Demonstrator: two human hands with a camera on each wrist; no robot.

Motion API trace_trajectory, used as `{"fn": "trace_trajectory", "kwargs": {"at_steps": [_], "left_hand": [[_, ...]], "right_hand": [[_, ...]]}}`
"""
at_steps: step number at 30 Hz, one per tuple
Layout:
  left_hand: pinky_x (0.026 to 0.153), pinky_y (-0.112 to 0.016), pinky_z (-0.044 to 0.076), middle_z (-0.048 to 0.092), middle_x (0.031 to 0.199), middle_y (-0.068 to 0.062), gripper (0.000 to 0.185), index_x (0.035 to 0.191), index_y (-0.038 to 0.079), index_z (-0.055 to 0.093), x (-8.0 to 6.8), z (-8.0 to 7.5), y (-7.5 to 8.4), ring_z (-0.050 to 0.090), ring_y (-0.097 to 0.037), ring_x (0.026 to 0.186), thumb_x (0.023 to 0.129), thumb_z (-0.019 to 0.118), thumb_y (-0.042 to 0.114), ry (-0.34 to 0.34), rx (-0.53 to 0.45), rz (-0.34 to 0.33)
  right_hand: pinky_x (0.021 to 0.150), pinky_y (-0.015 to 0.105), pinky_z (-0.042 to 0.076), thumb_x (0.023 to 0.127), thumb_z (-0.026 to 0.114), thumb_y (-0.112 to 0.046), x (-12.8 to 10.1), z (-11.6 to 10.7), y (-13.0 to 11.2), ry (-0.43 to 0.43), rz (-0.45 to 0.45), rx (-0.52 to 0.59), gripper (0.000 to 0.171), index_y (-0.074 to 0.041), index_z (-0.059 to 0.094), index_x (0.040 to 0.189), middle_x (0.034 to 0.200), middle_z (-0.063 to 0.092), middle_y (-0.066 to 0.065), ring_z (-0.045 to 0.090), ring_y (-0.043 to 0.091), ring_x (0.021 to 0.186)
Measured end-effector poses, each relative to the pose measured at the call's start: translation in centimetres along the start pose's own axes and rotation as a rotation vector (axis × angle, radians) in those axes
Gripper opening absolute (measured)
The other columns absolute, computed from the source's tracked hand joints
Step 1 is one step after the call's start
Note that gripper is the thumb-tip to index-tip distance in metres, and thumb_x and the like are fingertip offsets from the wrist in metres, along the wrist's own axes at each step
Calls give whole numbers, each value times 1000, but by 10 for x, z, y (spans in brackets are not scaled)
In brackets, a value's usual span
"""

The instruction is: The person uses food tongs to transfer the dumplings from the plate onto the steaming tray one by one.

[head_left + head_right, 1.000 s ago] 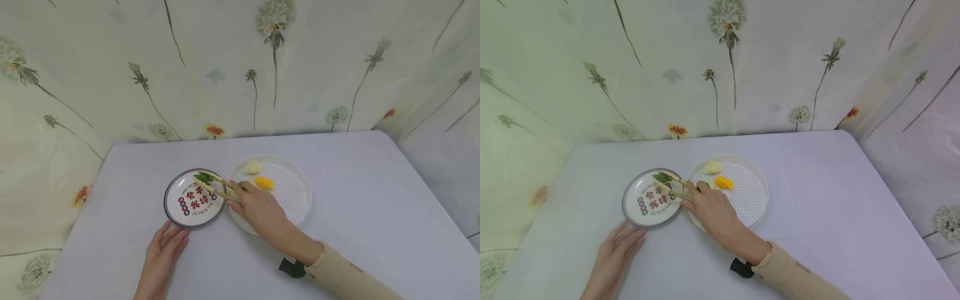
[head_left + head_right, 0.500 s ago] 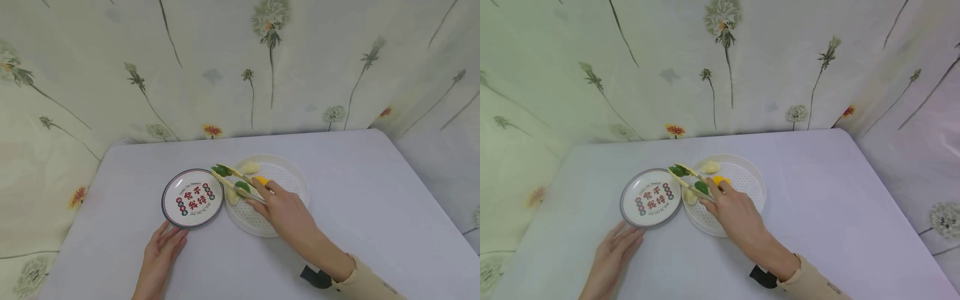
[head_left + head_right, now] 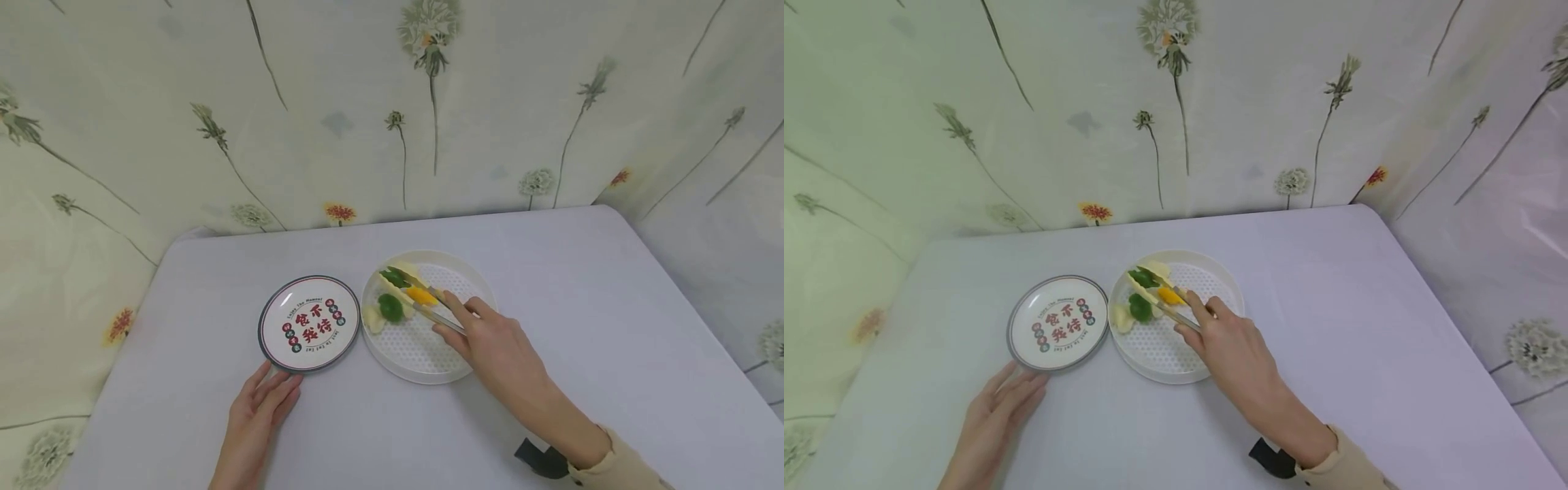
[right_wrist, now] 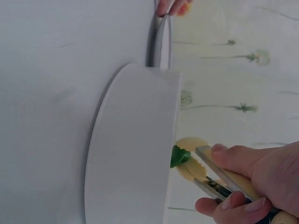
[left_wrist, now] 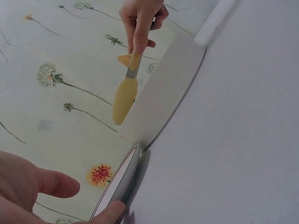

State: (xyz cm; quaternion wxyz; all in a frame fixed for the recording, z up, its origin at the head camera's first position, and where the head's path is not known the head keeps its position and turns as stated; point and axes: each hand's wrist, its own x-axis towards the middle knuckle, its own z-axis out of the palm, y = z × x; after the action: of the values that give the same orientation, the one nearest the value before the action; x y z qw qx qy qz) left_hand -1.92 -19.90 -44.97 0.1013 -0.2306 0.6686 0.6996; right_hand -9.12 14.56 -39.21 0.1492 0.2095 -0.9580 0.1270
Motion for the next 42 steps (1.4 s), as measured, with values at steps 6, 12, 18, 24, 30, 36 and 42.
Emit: {"fn": "trace_trajectory", "kwargs": {"at_steps": [6, 12, 18, 24, 30, 36, 42], "left_hand": [[113, -19, 58, 37, 169, -24, 79, 174, 10, 3, 0, 0, 0, 63, -18, 142, 113, 53, 17, -4, 1, -14], [113, -19, 58, 36, 169, -26, 80, 174, 8, 2, 0, 0, 0, 66, -8, 132, 113, 54, 16, -1, -21, -9], [113, -19, 57, 36, 169, -25, 80, 174, 9, 2, 0, 0, 1, 68, -2, 126, 113, 53, 16, -2, -32, -20], [113, -18, 57, 36, 169, -25, 79, 174, 9, 2, 1, 0, 1, 66, -8, 132, 114, 53, 17, -3, -19, -22], [113, -18, 57, 38, 168, -24, 78, 174, 10, 2, -1, -1, 1, 68, -3, 128, 113, 51, 15, -10, -16, -19], [113, -18, 57, 39, 168, -23, 77, 174, 11, 2, -2, -1, 1, 62, -20, 143, 114, 50, 16, -9, 6, -21], [114, -19, 57, 38, 168, -23, 77, 174, 11, 2, -3, -2, 1, 64, -13, 139, 114, 49, 16, -18, 0, -5]], "right_hand": [[46, 18, 45, 100, 77, -36, -6, 4, 6, 18, 9, 6, 54, -5, 69, 143, 97, 71, 12, 49, 9, 59], [47, 19, 48, 98, 78, -36, -10, 5, 9, 38, 8, 17, 56, -4, 68, 144, 97, 71, 13, 52, 10, 60], [47, 21, 49, 98, 79, -38, -11, 3, 10, 32, 26, 23, 59, -6, 65, 145, 98, 70, 13, 52, 12, 58], [46, 20, 48, 97, 80, -40, -14, 0, 9, 32, 43, 42, 63, -5, 63, 146, 98, 69, 14, 50, 12, 57], [48, 21, 47, 97, 79, -42, -17, -4, 1, -9, 91, 82, 70, -4, 59, 151, 103, 68, 14, 48, 11, 58], [47, 18, 43, 91, 86, -43, -20, -2, -6, 50, 56, 106, 77, -2, 59, 150, 101, 67, 15, 43, 9, 54], [47, 15, 43, 85, 91, -44, -21, 2, -18, 84, 17, 139, 84, 0, 59, 150, 99, 65, 13, 40, 6, 53]]}}
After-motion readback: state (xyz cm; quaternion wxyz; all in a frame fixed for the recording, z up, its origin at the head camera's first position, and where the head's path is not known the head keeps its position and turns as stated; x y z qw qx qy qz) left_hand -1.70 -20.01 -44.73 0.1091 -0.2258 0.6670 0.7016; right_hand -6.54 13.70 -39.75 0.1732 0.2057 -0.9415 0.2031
